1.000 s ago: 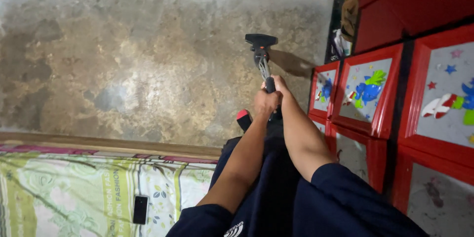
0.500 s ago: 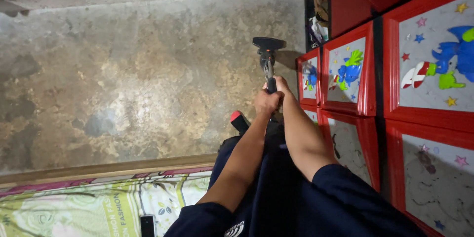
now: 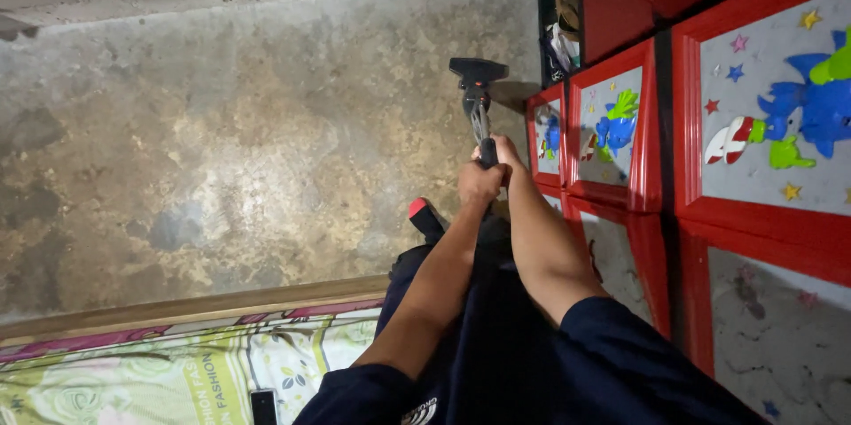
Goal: Vacuuming the floor in a bedroom area.
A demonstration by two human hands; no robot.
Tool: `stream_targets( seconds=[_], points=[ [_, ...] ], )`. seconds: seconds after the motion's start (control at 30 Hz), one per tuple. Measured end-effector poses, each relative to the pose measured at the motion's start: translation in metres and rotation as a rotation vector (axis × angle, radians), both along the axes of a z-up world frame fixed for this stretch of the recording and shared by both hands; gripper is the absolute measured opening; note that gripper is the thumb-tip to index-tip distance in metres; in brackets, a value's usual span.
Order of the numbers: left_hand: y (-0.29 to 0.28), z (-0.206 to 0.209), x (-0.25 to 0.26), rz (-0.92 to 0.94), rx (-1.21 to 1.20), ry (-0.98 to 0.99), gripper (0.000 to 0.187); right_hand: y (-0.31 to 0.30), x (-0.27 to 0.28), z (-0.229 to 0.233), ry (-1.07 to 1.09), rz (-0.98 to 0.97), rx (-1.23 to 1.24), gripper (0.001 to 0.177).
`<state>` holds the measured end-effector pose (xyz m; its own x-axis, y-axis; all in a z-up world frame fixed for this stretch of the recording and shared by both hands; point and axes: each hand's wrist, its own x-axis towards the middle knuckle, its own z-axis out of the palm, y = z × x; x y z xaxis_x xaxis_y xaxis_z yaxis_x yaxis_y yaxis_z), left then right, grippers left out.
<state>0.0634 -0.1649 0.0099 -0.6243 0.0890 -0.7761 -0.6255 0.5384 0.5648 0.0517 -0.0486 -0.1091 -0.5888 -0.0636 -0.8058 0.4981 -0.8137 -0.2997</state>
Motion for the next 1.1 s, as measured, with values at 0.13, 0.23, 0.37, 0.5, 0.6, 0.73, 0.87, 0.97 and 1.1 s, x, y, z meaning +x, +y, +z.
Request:
stream_targets(
  seconds=[0.13,0.23,0.37,0.5,0.6,0.73,0.87,0.97,1.1],
  points=[
    [0.025,-0.008,-0.007,0.009,0.035,0.017,0.043,0.045,-0.004,-0.11,-0.007,0.006,-0.004,0.039],
    [0.043,-0.005,-0.013,0.022,0.051,-0.014,0.042,0.063,-0.011,-0.112,-0.005,-0.023,0.043,0.034],
    [0.068,0.019,-0.029,0.08,0.065,-0.06,0.039,0.09,-0.025,-0.111,0.028,0.099,0.082,0.037],
    [0.095,0.011,-0.05,0.036,0.034,0.022,0.041,0.112,-0.052,-0.085,0.024,0.147,-0.016,0.047],
    [0.114,-0.003,-0.063,0.031,0.043,0.067,0.046,0.136,-0.07,-0.111,0.051,0.112,-0.014,0.044],
    [0.139,-0.016,-0.079,0.109,-0.006,0.116,0.054,0.156,-0.097,-0.11,-0.007,0.151,0.02,0.047],
    [0.154,-0.014,-0.092,0.147,-0.016,0.108,0.057,0.171,-0.114,-0.119,-0.074,0.126,-0.007,0.038],
    [0.156,0.0,-0.1,0.15,-0.009,0.04,0.051,0.174,-0.121,-0.111,-0.031,0.149,0.031,0.035],
    [0.154,-0.011,-0.102,0.195,0.0,0.069,0.047,0.166,-0.126,-0.103,-0.01,0.152,0.095,0.032]
  ],
)
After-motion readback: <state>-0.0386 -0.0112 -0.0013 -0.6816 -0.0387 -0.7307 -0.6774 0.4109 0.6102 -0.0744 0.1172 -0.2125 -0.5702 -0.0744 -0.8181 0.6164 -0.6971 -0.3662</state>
